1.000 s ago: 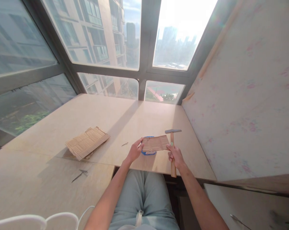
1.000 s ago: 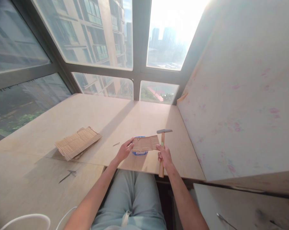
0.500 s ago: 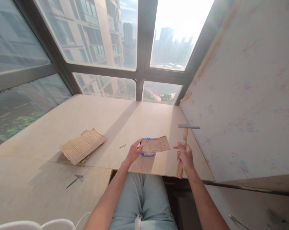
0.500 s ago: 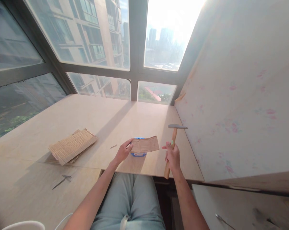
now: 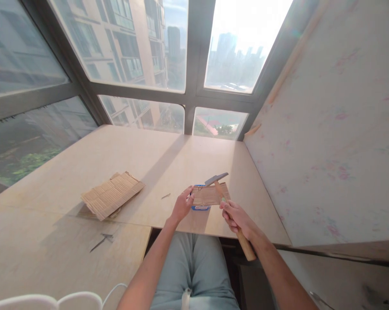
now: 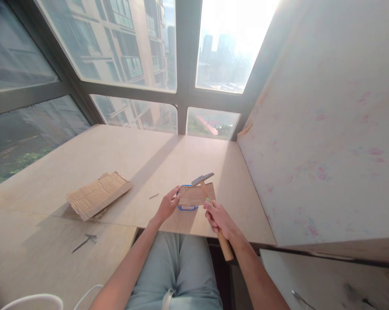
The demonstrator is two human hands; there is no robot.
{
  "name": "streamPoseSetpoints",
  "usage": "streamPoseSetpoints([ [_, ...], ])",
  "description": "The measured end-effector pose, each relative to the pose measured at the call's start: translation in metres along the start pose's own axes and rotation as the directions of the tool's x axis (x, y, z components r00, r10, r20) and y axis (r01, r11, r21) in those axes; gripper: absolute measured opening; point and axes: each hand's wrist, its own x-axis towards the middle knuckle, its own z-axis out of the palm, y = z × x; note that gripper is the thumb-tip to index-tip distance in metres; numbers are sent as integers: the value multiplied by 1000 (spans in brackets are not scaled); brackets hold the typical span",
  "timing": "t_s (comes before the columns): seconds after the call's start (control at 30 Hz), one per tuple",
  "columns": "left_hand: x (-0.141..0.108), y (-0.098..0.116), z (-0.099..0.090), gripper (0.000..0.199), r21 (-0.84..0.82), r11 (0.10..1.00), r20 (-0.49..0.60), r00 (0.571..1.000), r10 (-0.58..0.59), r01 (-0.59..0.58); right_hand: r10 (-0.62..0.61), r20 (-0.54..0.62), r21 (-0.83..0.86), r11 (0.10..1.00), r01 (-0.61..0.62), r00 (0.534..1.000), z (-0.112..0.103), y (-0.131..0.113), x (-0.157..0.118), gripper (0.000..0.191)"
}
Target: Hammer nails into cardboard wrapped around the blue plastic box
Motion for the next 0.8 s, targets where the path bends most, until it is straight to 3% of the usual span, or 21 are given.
streamPoseSetpoints([
  [0.27, 1, -1, 0, 47, 74, 996, -15, 999, 51, -50, 12, 31, -16, 1000, -11, 999, 16, 9, 4, 32],
  [0.8, 0, 15, -2, 43, 238, 966, 1, 995, 104, -101, -58, -44, -176, 983, 50, 997, 26, 20, 2, 30],
])
